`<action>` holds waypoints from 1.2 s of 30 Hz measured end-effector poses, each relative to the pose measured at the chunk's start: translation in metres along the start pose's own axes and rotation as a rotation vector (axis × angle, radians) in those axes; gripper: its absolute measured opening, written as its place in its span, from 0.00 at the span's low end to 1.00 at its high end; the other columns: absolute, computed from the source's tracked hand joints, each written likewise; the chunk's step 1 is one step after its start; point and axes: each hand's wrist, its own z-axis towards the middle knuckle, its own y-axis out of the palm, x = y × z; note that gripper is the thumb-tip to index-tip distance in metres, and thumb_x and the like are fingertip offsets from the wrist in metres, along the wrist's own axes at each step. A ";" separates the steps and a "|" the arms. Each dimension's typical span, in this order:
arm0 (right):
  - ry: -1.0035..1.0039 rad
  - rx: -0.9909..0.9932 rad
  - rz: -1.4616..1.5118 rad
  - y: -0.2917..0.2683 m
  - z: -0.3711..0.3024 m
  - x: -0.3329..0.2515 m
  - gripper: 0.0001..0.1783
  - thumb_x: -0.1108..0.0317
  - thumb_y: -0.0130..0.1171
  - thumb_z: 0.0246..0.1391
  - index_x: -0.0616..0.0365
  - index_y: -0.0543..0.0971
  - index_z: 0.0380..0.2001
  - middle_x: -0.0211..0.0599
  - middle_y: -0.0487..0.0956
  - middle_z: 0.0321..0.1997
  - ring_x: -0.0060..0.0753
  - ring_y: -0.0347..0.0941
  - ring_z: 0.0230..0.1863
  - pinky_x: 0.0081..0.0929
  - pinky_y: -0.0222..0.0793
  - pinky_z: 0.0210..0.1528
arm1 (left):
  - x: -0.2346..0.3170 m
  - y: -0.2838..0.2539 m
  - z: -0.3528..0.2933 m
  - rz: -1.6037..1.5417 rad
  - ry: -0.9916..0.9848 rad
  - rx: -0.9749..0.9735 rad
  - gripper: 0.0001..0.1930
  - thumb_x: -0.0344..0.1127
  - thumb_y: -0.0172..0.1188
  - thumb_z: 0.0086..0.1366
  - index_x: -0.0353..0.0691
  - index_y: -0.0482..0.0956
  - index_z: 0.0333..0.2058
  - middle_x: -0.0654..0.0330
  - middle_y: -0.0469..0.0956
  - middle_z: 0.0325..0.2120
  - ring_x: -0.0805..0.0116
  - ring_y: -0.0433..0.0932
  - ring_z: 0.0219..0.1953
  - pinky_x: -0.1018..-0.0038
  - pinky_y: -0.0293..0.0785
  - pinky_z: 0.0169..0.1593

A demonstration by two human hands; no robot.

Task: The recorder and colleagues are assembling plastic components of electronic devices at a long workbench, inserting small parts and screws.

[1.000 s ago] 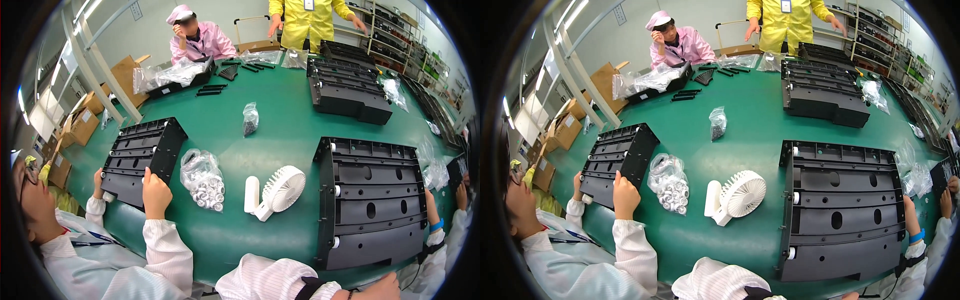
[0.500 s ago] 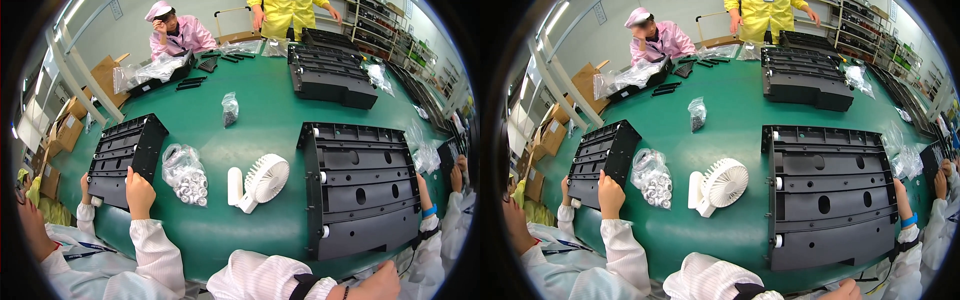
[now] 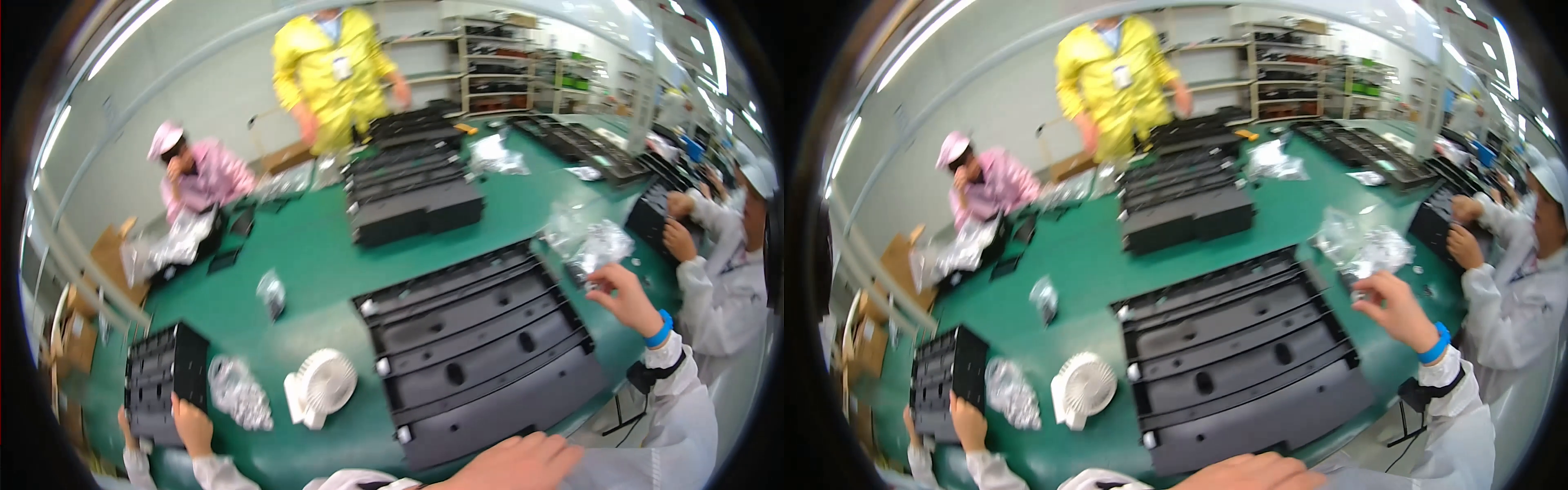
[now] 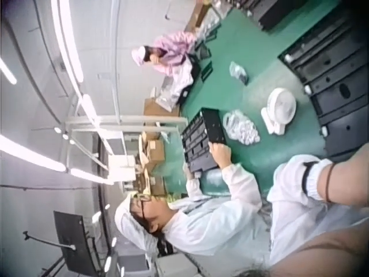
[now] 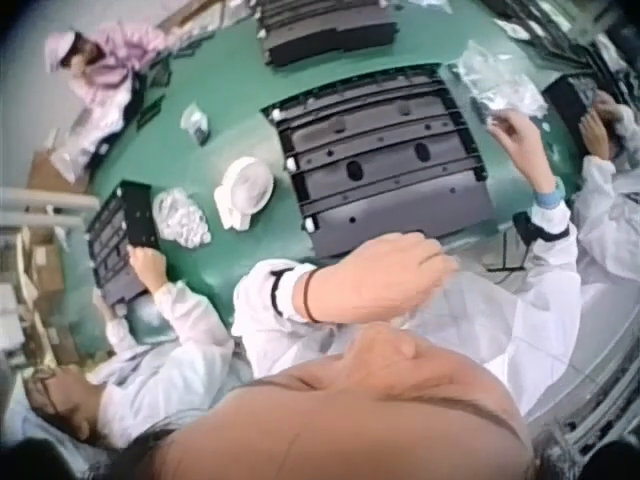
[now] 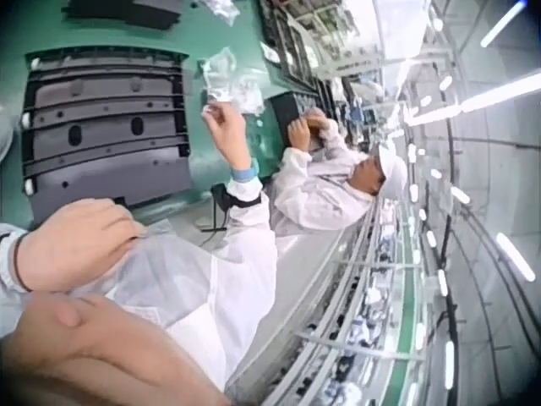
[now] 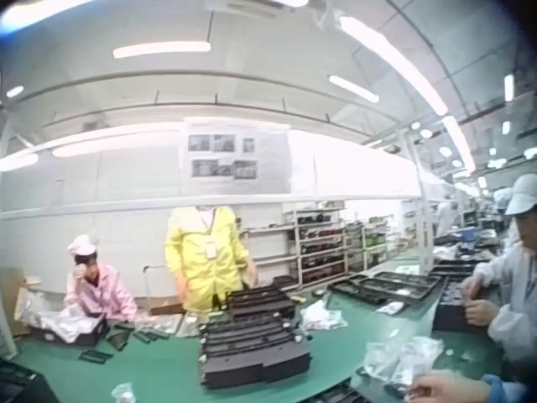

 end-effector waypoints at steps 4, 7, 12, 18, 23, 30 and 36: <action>-0.213 0.008 0.176 -0.036 0.011 -0.043 0.14 0.73 0.65 0.46 0.61 0.78 0.39 0.33 0.74 0.34 0.24 0.70 0.30 0.21 0.67 0.33 | 0.014 -0.058 0.049 -0.713 -0.391 0.107 0.14 0.25 0.57 0.59 0.37 0.72 0.46 0.58 0.71 0.33 0.70 0.72 0.32 0.75 0.69 0.34; -0.331 0.106 0.274 -0.048 0.025 -0.045 0.14 0.72 0.65 0.47 0.61 0.78 0.39 0.33 0.75 0.35 0.24 0.70 0.31 0.21 0.68 0.34 | -0.043 -0.058 0.099 -0.595 -0.492 0.305 0.20 0.29 0.54 0.65 0.34 0.65 0.55 0.60 0.73 0.46 0.74 0.73 0.45 0.77 0.71 0.48; -0.379 0.186 0.472 -0.028 0.064 -0.017 0.15 0.71 0.64 0.48 0.61 0.77 0.40 0.35 0.76 0.36 0.27 0.72 0.32 0.23 0.70 0.34 | -0.129 -0.065 0.156 -0.893 -0.646 0.394 0.20 0.36 0.52 0.68 0.30 0.68 0.54 0.57 0.76 0.44 0.72 0.76 0.44 0.78 0.73 0.47; -0.349 0.279 0.534 0.011 0.084 0.011 0.10 0.70 0.64 0.47 0.60 0.80 0.35 0.36 0.79 0.35 0.32 0.74 0.35 0.26 0.71 0.34 | -0.177 -0.036 0.168 -1.131 -0.704 0.489 0.16 0.36 0.53 0.67 0.32 0.72 0.49 0.58 0.77 0.41 0.70 0.77 0.42 0.77 0.74 0.46; -0.300 0.342 0.586 0.033 0.091 0.028 0.10 0.70 0.63 0.47 0.59 0.80 0.35 0.33 0.80 0.35 0.31 0.74 0.39 0.26 0.71 0.35 | -0.200 -0.028 0.173 -1.153 -0.769 0.569 0.14 0.36 0.54 0.67 0.32 0.75 0.46 0.57 0.78 0.39 0.71 0.76 0.42 0.74 0.74 0.49; -0.194 0.166 0.568 0.034 0.101 0.049 0.11 0.70 0.61 0.49 0.64 0.79 0.37 0.41 0.80 0.34 0.32 0.77 0.32 0.26 0.72 0.34 | -0.231 -0.034 0.165 -0.546 -0.905 0.613 0.13 0.37 0.61 0.60 0.29 0.80 0.35 0.61 0.80 0.25 0.78 0.76 0.25 0.82 0.72 0.30; -0.178 0.100 0.574 0.045 0.102 0.067 0.10 0.71 0.59 0.49 0.66 0.79 0.33 0.45 0.80 0.28 0.38 0.78 0.29 0.28 0.73 0.34 | -0.227 -0.029 0.173 0.092 -0.924 0.424 0.14 0.40 0.63 0.55 0.32 0.82 0.29 0.53 0.81 0.22 0.65 0.80 0.25 0.72 0.74 0.33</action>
